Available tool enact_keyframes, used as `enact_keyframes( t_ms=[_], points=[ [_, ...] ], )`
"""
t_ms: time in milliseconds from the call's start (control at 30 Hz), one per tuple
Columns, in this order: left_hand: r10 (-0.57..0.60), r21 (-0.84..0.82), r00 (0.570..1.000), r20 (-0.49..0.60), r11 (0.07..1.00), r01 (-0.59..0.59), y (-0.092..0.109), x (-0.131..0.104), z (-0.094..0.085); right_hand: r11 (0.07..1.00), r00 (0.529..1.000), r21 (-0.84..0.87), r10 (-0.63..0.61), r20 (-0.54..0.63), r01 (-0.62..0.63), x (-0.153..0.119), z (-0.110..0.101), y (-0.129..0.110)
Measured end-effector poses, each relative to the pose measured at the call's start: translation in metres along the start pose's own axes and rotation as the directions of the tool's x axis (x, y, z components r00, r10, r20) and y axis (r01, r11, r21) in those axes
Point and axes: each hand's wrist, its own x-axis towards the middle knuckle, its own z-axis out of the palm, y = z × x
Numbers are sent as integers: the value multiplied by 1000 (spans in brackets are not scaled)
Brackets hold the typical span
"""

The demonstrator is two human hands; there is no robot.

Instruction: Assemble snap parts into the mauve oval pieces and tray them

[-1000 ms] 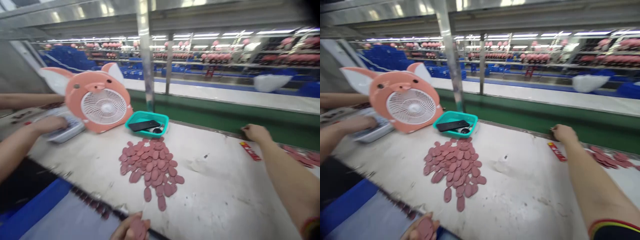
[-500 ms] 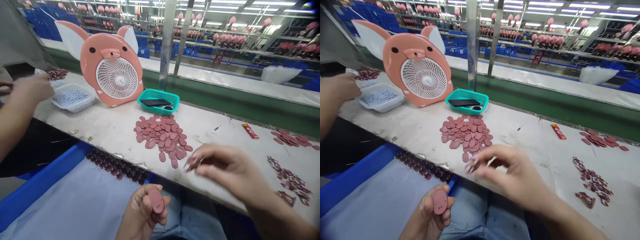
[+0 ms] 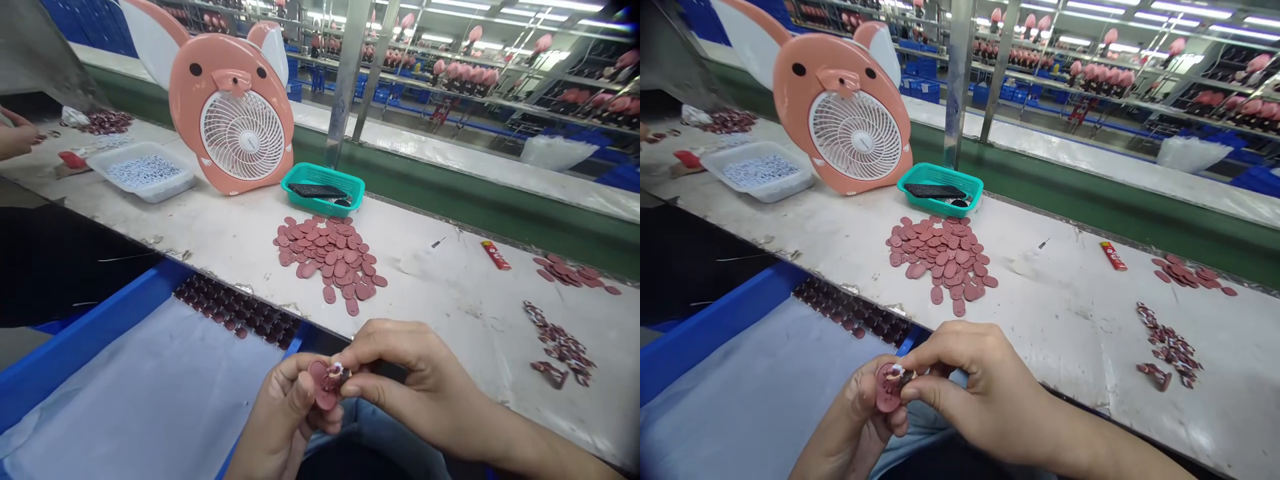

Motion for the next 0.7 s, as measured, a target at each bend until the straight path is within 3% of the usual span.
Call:
enact_keyframes(
  t_ms=[700],
  points=[
    [-106,-13,994,-8,994,106,3,5,1,996,995,-70,-50,84,56,5,-8,4]
  ],
)
